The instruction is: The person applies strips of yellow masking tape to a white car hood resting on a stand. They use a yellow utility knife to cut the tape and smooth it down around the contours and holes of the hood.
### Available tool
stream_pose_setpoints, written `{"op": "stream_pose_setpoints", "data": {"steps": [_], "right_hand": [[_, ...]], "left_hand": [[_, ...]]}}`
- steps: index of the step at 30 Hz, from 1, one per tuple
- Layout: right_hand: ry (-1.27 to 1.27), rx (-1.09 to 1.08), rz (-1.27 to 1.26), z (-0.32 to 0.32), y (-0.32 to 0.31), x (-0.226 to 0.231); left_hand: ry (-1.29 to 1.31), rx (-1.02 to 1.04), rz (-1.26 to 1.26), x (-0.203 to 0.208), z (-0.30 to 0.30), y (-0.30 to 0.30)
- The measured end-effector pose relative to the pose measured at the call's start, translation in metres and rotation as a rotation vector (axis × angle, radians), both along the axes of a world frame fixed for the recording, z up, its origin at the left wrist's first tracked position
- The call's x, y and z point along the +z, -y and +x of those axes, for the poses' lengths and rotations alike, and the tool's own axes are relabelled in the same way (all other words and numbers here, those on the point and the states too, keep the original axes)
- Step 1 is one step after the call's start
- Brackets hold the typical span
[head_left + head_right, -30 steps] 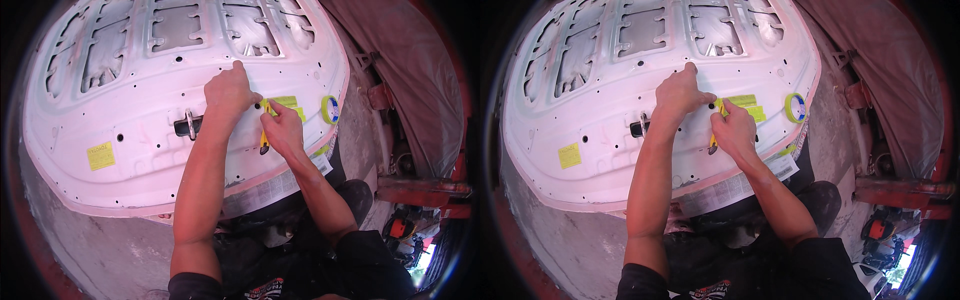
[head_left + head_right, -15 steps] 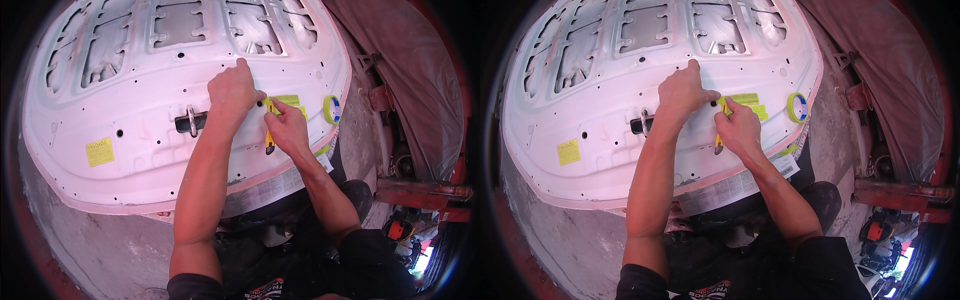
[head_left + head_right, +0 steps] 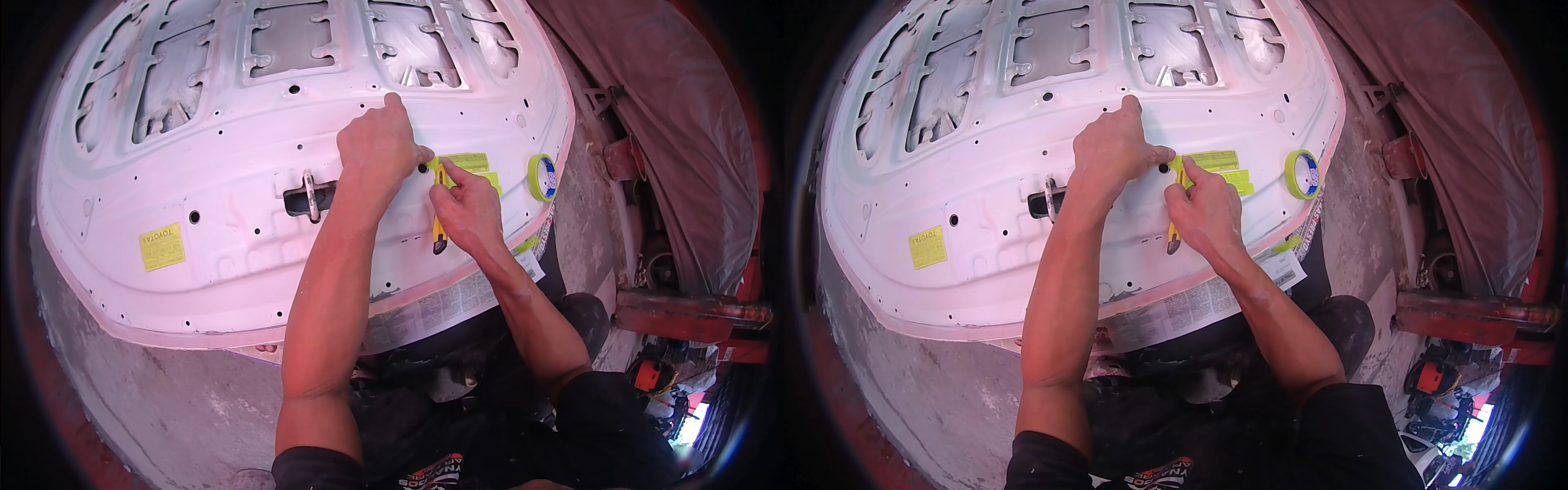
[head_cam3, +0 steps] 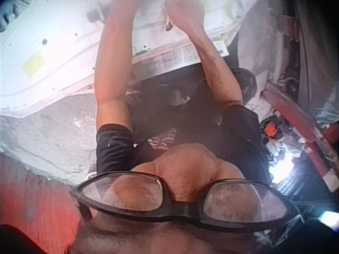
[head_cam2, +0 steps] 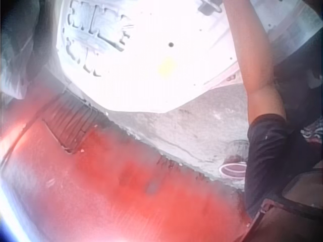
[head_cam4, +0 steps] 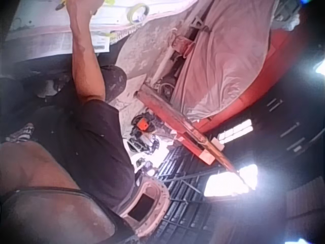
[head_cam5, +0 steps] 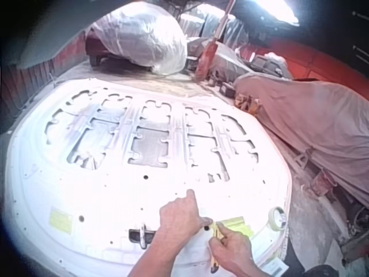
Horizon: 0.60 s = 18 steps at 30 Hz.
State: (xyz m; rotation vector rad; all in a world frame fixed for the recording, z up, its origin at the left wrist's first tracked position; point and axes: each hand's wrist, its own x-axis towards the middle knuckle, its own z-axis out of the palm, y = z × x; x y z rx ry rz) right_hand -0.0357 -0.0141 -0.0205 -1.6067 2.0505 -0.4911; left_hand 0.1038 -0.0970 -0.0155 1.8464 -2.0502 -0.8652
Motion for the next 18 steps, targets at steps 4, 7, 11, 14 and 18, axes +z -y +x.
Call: {"op": "stream_pose_setpoints", "data": {"steps": [4, 7, 11, 14, 18], "right_hand": [[-0.013, 0.006, 0.002, 0.0, -0.001, 0.0], [-0.031, 0.02, 0.015, -0.002, -0.001, 0.001], [-0.113, 0.083, 0.037, -0.006, 0.0, 0.003], [-0.102, 0.12, 0.134, -0.019, 0.002, 0.009], [0.019, 0.218, 0.16, -0.041, 0.012, 0.008]], "left_hand": [[-0.006, 0.001, -0.001, -0.001, 0.0, 0.0], [-0.018, 0.003, 0.011, -0.003, 0.0, 0.001], [-0.016, 0.007, 0.012, -0.002, 0.0, 0.0], [-0.012, 0.008, 0.005, -0.003, 0.0, -0.001], [-0.011, 0.017, 0.02, -0.004, -0.001, 0.0]]}}
